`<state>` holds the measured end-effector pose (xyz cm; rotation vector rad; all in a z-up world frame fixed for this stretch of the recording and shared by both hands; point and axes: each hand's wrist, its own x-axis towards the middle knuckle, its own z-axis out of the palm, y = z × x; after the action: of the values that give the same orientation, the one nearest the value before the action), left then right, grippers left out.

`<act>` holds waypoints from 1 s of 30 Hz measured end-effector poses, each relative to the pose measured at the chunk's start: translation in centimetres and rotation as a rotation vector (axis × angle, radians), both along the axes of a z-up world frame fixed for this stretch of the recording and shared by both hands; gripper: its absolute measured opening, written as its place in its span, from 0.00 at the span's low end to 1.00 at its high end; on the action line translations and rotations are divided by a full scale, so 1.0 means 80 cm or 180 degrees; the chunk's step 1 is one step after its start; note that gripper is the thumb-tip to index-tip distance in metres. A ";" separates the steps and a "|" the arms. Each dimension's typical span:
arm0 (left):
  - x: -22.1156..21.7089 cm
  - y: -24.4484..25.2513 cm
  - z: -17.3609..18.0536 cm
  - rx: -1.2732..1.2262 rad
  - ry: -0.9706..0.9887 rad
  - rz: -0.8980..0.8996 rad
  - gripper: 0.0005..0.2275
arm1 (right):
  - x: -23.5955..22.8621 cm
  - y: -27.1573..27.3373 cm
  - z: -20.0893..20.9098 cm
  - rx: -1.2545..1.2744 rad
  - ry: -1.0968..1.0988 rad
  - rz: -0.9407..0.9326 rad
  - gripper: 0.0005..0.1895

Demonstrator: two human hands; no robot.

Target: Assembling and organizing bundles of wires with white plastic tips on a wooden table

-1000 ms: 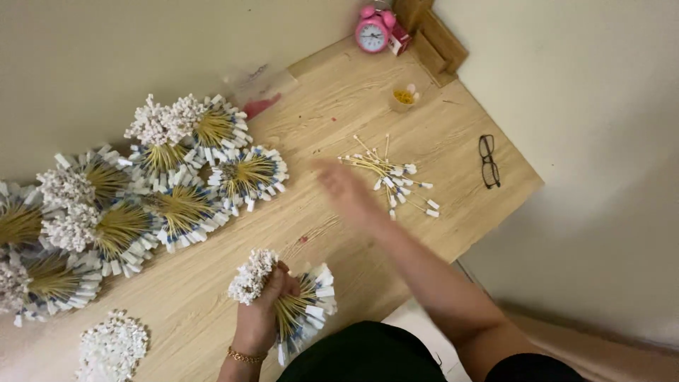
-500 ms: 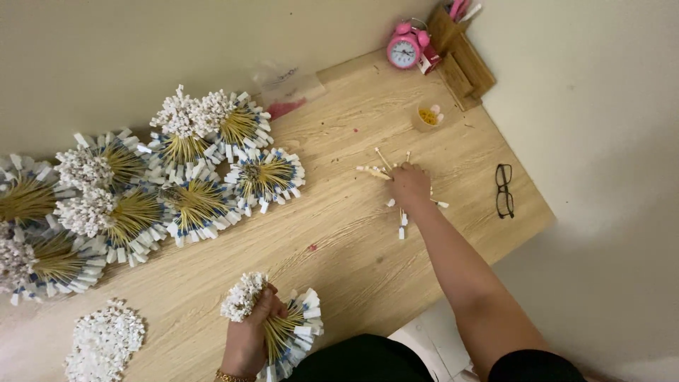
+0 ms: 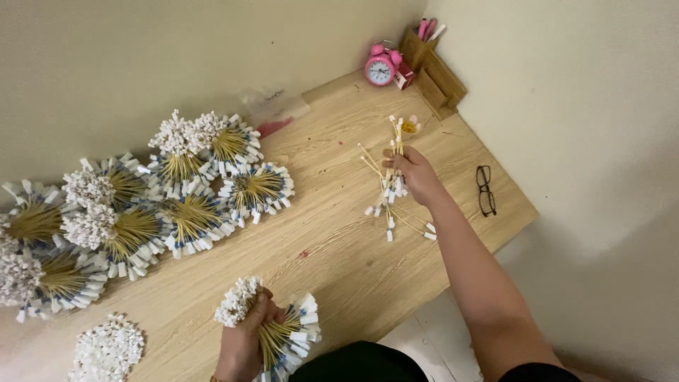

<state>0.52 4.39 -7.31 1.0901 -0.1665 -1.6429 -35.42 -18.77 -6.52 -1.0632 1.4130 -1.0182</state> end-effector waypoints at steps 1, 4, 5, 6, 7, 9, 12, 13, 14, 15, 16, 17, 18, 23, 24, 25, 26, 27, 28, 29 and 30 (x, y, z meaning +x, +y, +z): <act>-0.001 0.002 0.003 -0.0021 -0.0010 0.0000 0.06 | 0.007 0.008 0.021 -0.0021 -0.0010 0.0000 0.15; -0.001 0.008 0.008 0.0153 0.0062 0.0061 0.06 | 0.019 0.023 0.058 -0.0018 0.0166 -0.0081 0.16; 0.000 0.008 0.008 0.0175 0.0152 0.0067 0.06 | 0.014 0.021 0.054 -0.0292 -0.0095 -0.0024 0.11; 0.002 0.009 0.007 0.0196 0.0242 0.0072 0.06 | 0.009 0.019 0.050 -0.0564 -0.0356 0.0038 0.08; 0.005 0.003 0.011 0.0168 0.0246 0.0092 0.06 | 0.016 0.026 0.068 -0.0590 -0.0355 0.0061 0.08; 0.018 -0.006 0.020 0.0020 0.0134 -0.0033 0.03 | 0.036 0.040 0.103 -0.0516 -0.0377 0.0339 0.14; 0.039 -0.033 0.058 -0.0573 0.0329 -0.0264 0.05 | 0.038 0.050 0.096 -0.0512 -0.0306 0.1078 0.13; 0.043 -0.041 0.075 -0.0588 0.0308 -0.0191 0.05 | 0.052 0.060 0.113 -0.0522 -0.0325 0.1152 0.13; 0.048 -0.050 0.093 -0.0852 0.0251 -0.0253 0.03 | 0.065 0.070 0.130 -0.0334 0.0276 0.1568 0.11; 0.052 -0.058 0.113 -0.1089 0.0182 -0.0321 0.02 | 0.076 0.081 0.146 -0.0138 0.0871 0.1974 0.13; 0.048 -0.065 0.130 -0.1077 0.0146 -0.0253 0.02 | 0.094 0.092 0.175 -0.0144 0.0842 0.2047 0.13; 0.047 -0.071 0.145 -0.1189 -0.0364 -0.0339 0.04 | 0.112 0.108 0.201 -0.0052 0.1243 0.2244 0.14; 0.046 -0.077 0.158 -0.1285 -0.0879 -0.0429 0.08 | 0.130 0.123 0.226 0.0032 0.1647 0.2437 0.16; 0.007 -0.079 0.146 -0.1224 -0.0732 -0.0842 0.07 | 0.180 0.140 0.197 0.0054 0.2049 0.3230 0.16; -0.005 -0.081 0.134 -0.1228 -0.0509 -0.0932 0.07 | 0.187 0.144 0.190 -0.0305 0.1893 0.3533 0.15; -0.002 -0.079 0.138 -0.1234 -0.0500 -0.0936 0.07 | 0.184 0.141 0.187 -0.0302 0.1904 0.3525 0.15; 0.000 -0.078 0.142 -0.1220 -0.0283 -0.0827 0.06 | 0.181 0.138 0.184 -0.0304 0.1745 0.3374 0.15; 0.002 -0.076 0.145 -0.1195 -0.0057 -0.0716 0.06 | 0.178 0.136 0.182 -0.0294 0.1589 0.3224 0.16; 0.010 -0.078 0.141 -0.1193 -0.0039 -0.0721 0.06 | 0.176 0.133 0.188 -0.0280 0.1602 0.3219 0.16; 0.018 -0.079 0.135 -0.1232 -0.0175 -0.0714 0.06 | 0.176 0.131 0.193 -0.0556 0.1863 0.3226 0.12; 0.026 -0.080 0.130 -0.1270 -0.0311 -0.0707 0.07 | 0.176 0.129 0.199 -0.0834 0.2122 0.3227 0.12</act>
<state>2.60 -2.01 3.08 0.8661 -0.6705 -1.6582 -21.34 -8.47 9.37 -2.1325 0.9674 -0.0793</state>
